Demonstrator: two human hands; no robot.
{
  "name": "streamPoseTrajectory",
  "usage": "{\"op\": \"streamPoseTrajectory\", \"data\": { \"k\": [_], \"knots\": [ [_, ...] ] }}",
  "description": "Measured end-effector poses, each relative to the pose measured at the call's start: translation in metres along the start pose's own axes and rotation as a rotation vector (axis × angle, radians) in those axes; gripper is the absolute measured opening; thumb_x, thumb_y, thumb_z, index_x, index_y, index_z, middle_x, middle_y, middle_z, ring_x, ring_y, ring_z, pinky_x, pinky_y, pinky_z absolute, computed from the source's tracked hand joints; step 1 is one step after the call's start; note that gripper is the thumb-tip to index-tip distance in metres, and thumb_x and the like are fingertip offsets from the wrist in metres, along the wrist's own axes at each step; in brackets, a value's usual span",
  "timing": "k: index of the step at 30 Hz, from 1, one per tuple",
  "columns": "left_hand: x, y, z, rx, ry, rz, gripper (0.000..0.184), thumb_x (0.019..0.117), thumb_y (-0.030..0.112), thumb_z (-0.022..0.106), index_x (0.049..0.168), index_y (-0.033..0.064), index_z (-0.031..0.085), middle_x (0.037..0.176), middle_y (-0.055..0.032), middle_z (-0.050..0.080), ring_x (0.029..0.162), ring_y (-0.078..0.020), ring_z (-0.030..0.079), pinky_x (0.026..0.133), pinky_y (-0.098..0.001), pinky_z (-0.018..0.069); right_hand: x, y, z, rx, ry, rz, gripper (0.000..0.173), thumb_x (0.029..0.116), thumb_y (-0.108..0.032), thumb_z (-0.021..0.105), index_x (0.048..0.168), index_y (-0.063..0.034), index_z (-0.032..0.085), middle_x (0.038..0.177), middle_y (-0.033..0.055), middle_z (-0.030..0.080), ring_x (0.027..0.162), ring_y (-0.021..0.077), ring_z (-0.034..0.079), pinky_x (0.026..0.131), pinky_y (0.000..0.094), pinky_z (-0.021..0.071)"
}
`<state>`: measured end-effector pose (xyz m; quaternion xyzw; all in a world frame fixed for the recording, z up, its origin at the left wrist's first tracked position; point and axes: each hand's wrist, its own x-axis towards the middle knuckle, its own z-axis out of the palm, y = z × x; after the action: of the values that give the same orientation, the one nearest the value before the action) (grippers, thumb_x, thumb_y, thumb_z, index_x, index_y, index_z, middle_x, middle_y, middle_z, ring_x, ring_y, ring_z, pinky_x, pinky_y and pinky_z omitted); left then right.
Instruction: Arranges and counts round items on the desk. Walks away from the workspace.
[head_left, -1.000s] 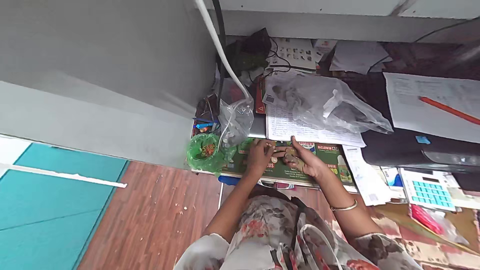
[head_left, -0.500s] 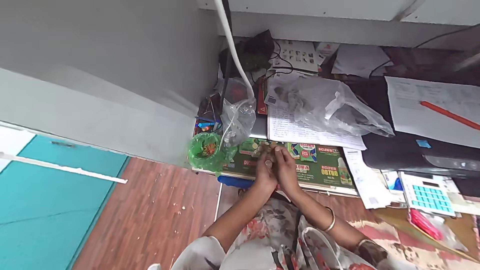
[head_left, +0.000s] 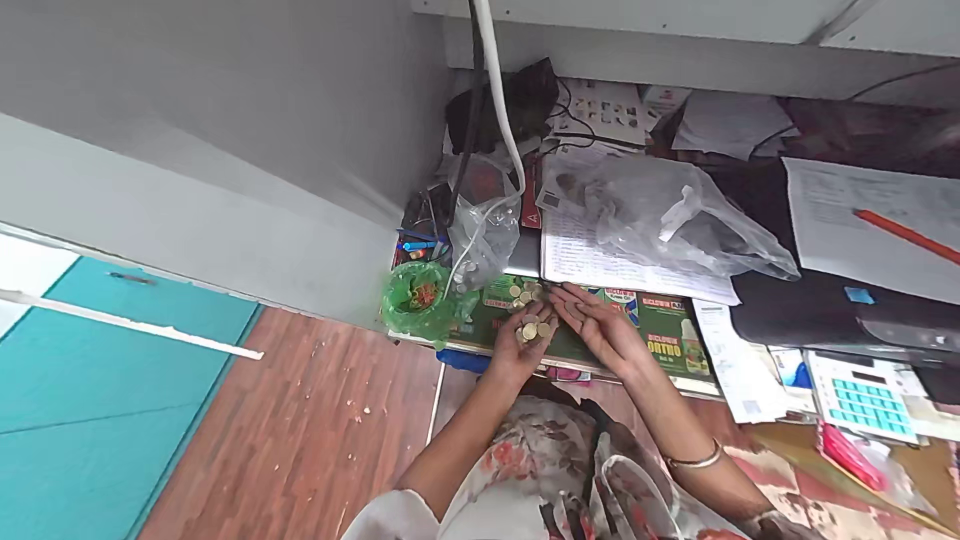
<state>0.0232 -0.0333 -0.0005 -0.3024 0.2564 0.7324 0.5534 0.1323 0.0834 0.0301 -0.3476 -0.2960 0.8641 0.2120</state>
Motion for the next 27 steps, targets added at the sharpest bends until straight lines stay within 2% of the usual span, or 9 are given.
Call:
{"op": "streamPoseTrajectory", "data": {
  "k": [3, 5, 7, 9, 11, 19, 23, 25, 27],
  "knots": [
    [-0.002, 0.008, -0.004, 0.011, -0.010, -0.002, 0.033, 0.1078, 0.019, 0.040, 0.130, -0.0011, 0.055, 0.117, -0.0187, 0.069, 0.102, -0.0280, 0.072, 0.084, -0.0367, 0.0615, 0.003, -0.003, -0.013, -0.431, -0.005, -0.077, 0.040, 0.1036, 0.007, 0.045, 0.143, 0.0096, 0.044, 0.126, 0.0217, 0.067, 0.108, 0.0270, 0.072, 0.098, 0.0377, 0.0599],
    [-0.001, 0.010, -0.007, -0.002, -0.030, -0.013, 0.034, 0.1075, 0.018, 0.041, 0.131, -0.0026, 0.054, 0.118, -0.0208, 0.069, 0.105, -0.0302, 0.072, 0.087, -0.0384, 0.0611, 0.010, 0.001, -0.019, -0.722, 0.080, -0.194, 0.035, 0.1004, 0.002, 0.057, 0.134, 0.0088, 0.052, 0.108, 0.0176, 0.072, 0.087, 0.0230, 0.076, 0.080, 0.0357, 0.0656],
    [-0.001, 0.011, -0.007, -0.010, -0.047, -0.022, 0.034, 0.1075, 0.017, 0.041, 0.131, -0.0032, 0.054, 0.118, -0.0216, 0.069, 0.105, -0.0310, 0.072, 0.086, -0.0387, 0.0613, 0.017, 0.004, -0.026, -1.043, 0.128, -0.346, 0.028, 0.0991, -0.006, 0.063, 0.125, 0.0057, 0.061, 0.096, 0.0108, 0.075, 0.074, 0.0157, 0.074, 0.069, 0.0310, 0.0636],
    [-0.003, 0.013, -0.006, -0.018, -0.057, -0.025, 0.034, 0.1081, 0.018, 0.040, 0.131, -0.0033, 0.054, 0.118, -0.0217, 0.069, 0.105, -0.0316, 0.072, 0.087, -0.0394, 0.0611, 0.015, 0.004, -0.030, -1.344, 0.124, -0.478, 0.027, 0.1034, -0.012, 0.057, 0.125, 0.0032, 0.065, 0.102, 0.0119, 0.075, 0.080, 0.0163, 0.074, 0.076, 0.0332, 0.0627],
    [-0.005, 0.016, -0.007, -0.021, -0.067, -0.023, 0.035, 0.1086, 0.019, 0.038, 0.130, -0.0033, 0.054, 0.117, -0.0211, 0.069, 0.105, -0.0313, 0.072, 0.088, -0.0396, 0.0608, 0.007, 0.000, -0.029, -1.514, 0.092, -0.564, 0.029, 0.1046, -0.007, 0.051, 0.129, 0.0033, 0.065, 0.113, 0.0190, 0.073, 0.099, 0.0278, 0.073, 0.092, 0.0440, 0.0574],
    [-0.008, 0.016, -0.002, 0.000, -0.066, -0.041, 0.037, 0.1095, 0.022, 0.036, 0.130, -0.0026, 0.055, 0.117, -0.0202, 0.070, 0.107, -0.0300, 0.071, 0.090, -0.0389, 0.0597, 0.017, 0.017, -0.053, -1.638, -0.123, -0.767, 0.043, 0.0920, 0.014, 0.049, 0.127, 0.0007, 0.068, 0.143, 0.0245, 0.058, 0.135, 0.0414, 0.054, 0.113, 0.0511, 0.0444],
    [-0.007, 0.016, -0.002, -0.007, -0.069, -0.048, 0.038, 0.1096, 0.023, 0.037, 0.131, -0.0022, 0.055, 0.118, -0.0208, 0.069, 0.105, -0.0302, 0.072, 0.088, -0.0381, 0.0605, 0.005, 0.024, -0.032, -1.499, -0.034, -0.973, 0.027, 0.1017, -0.009, 0.054, 0.117, 0.0012, 0.073, 0.116, 0.0186, 0.072, 0.111, 0.0302, 0.069, 0.101, 0.0403, 0.0538],
    [-0.005, 0.015, -0.004, 0.031, -0.053, -0.036, 0.035, 0.1087, 0.022, 0.038, 0.128, 0.0007, 0.058, 0.112, -0.0168, 0.070, 0.095, -0.0254, 0.073, 0.078, -0.0348, 0.0618, -0.007, 0.029, -0.015, -1.442, -0.064, -0.917, 0.031, 0.1015, -0.024, 0.060, 0.117, -0.0009, 0.074, 0.106, 0.0163, 0.073, 0.099, 0.0241, 0.070, 0.092, 0.0356, 0.0571],
    [-0.001, 0.011, -0.005, 0.087, -0.090, -0.008, 0.033, 0.1080, 0.022, 0.037, 0.124, 0.0034, 0.059, 0.107, -0.0126, 0.070, 0.087, -0.0196, 0.071, 0.070, -0.0299, 0.0603, -0.013, 0.035, -0.001, -1.480, -0.121, -0.753, 0.038, 0.0960, -0.030, 0.068, 0.120, -0.0013, 0.073, 0.111, 0.0198, 0.070, 0.099, 0.0279, 0.070, 0.089, 0.0394, 0.0580]
  ]
}}
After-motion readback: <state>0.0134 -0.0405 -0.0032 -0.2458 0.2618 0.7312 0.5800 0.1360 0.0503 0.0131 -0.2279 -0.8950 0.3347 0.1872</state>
